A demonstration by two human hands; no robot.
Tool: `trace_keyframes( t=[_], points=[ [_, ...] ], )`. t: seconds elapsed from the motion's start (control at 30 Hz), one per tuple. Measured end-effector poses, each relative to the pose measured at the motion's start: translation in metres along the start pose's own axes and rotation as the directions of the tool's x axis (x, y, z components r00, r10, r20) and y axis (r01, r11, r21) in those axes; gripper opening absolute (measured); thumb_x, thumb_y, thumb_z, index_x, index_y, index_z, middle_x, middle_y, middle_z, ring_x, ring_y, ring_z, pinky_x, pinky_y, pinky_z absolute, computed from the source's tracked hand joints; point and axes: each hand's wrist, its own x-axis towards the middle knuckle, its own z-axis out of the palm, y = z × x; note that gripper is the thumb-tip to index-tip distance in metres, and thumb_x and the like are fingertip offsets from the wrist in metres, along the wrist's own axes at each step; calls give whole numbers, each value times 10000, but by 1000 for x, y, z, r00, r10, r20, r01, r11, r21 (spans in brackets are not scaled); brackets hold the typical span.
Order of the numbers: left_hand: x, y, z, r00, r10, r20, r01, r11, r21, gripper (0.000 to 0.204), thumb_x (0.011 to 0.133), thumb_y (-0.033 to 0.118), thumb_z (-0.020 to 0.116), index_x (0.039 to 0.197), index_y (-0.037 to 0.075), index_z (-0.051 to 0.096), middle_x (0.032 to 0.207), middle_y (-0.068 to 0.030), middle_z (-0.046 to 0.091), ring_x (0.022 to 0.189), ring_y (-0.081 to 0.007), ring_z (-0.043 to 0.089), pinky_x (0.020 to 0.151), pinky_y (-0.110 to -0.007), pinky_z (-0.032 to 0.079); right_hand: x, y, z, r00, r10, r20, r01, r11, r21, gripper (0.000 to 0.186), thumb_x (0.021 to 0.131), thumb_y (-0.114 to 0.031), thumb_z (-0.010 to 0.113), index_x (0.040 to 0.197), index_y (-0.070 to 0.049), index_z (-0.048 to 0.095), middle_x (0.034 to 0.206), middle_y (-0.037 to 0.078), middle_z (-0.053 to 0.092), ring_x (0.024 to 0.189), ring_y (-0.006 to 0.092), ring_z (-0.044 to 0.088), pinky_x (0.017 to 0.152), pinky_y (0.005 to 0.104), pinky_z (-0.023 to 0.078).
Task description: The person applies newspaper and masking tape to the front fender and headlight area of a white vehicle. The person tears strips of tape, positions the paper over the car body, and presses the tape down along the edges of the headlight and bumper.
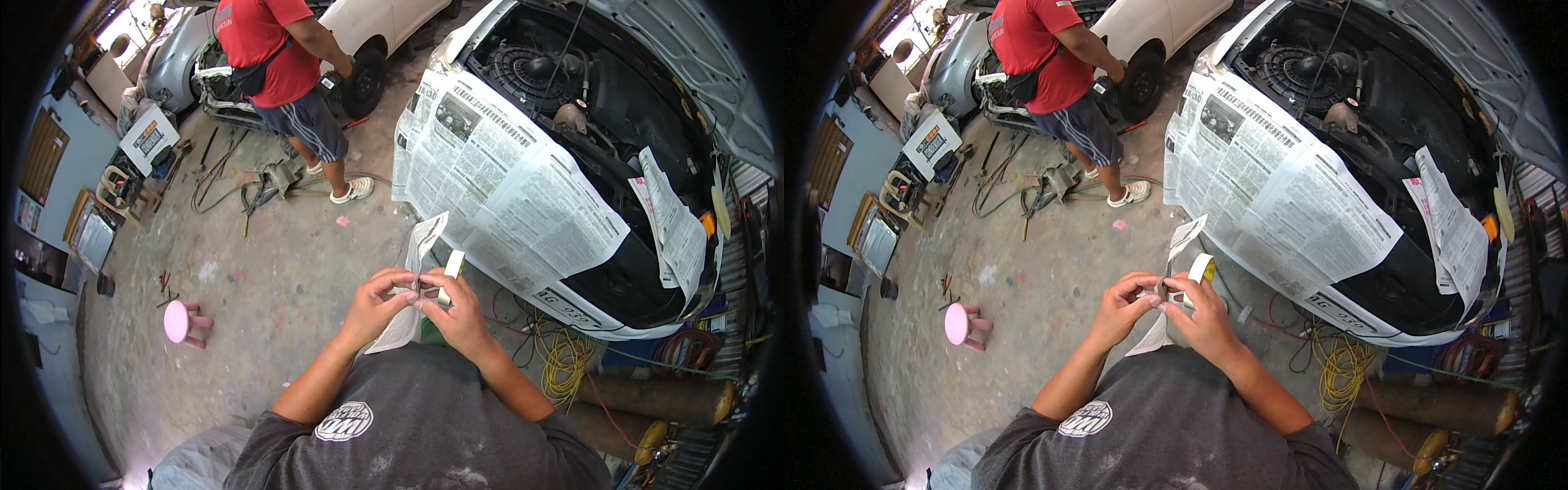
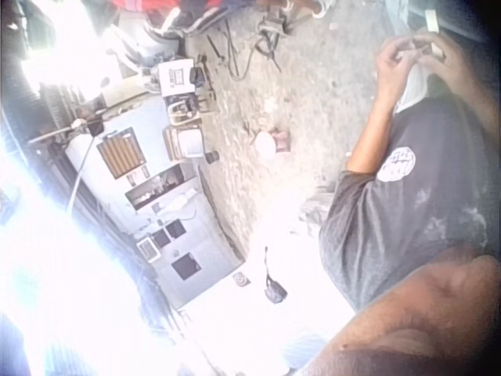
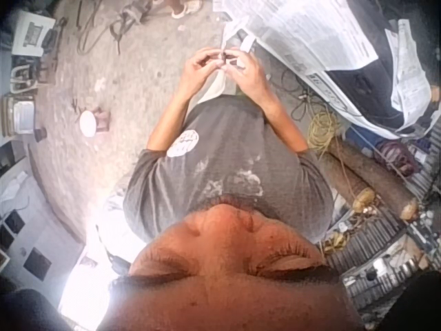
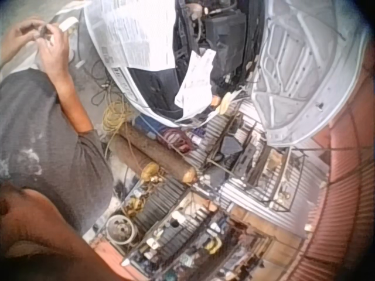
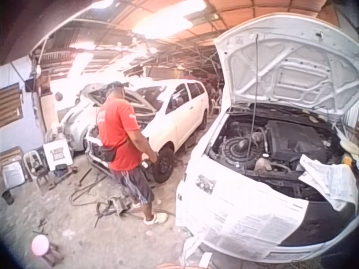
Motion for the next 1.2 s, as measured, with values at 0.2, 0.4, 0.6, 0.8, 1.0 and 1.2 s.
trace_keyframes(
  t=[0.2, 0.4, 0.6, 0.8, 1.0, 1.2],
  points=[
    [-2, 1, -4, 1000, 5, 11, -6, 1000, 26, 269, 906, 76, 712, 1155, -24, 696, 1135, -72, 654, 1054, -157, 621, 913, -295, 494, 1, -1, 2, 1000, -4, 2, 4, 1000, 22, 310, 885, -46, 744, 1177, -13, 643, 1179, 127, 638, 984, 211, 661, 846, 322, 540],
    [-4, 1, -2, 999, -43, 3, 43, 998, -47, 236, 937, 58, 662, 1151, -33, 694, 1142, -86, 645, 1042, -165, 622, 884, -289, 513, 0, 5, 2, 1000, 21, 5, -21, 999, 31, 228, 893, -37, 721, 1104, -5, 641, 1154, 129, 650, 980, 224, 661, 842, 331, 529],
    [-7, -6, 3, 997, -10, -76, 10, 1000, 6, 222, 938, 27, 634, 1152, -35, 644, 1173, -94, 592, 1053, -179, 611, 849, -298, 549, -3, 7, 8, 998, 42, -43, -42, 999, 13, 135, 889, -30, 697, 993, -8, 614, 1127, 139, 666, 970, 267, 662, 835, 364, 519],
    [-15, -13, 23, 981, 109, -157, -99, 993, 71, 228, 930, 30, 656, 1141, 18, 570, 1187, -55, 522, 1058, -132, 573, 870, -282, 506, -5, 20, 16, 982, -125, -141, 108, 987, -121, 150, 866, -10, 686, 976, -6, 584, 1084, 187, 668, 906, 338, 674, 769, 403, 539],
    [-4, -45, 7, 945, 84, -315, -43, 990, 134, 131, 975, 125, 625, 1063, 29, 607, 976, -24, 559, 875, -99, 528, 708, -232, 430, -9, 31, 16, 985, -22, -174, 27, 999, 23, 130, 877, -11, 678, 976, -20, 595, 1083, 146, 685, 878, 258, 669, 766, 365, 542],
    [17, 11, -84, 851, 127, -510, -128, 991, 32, 121, 1016, 175, 591, 1032, 65, 640, 845, 63, 570, 767, -44, 479, 686, -214, 390, -15, 61, -80, 756, 349, -554, -18, 857, 515, 85, 936, -43, 609, 1019, -50, 592, 1012, 44, 635, 845, 103, 580, 775, 251, 484]
  ],
)
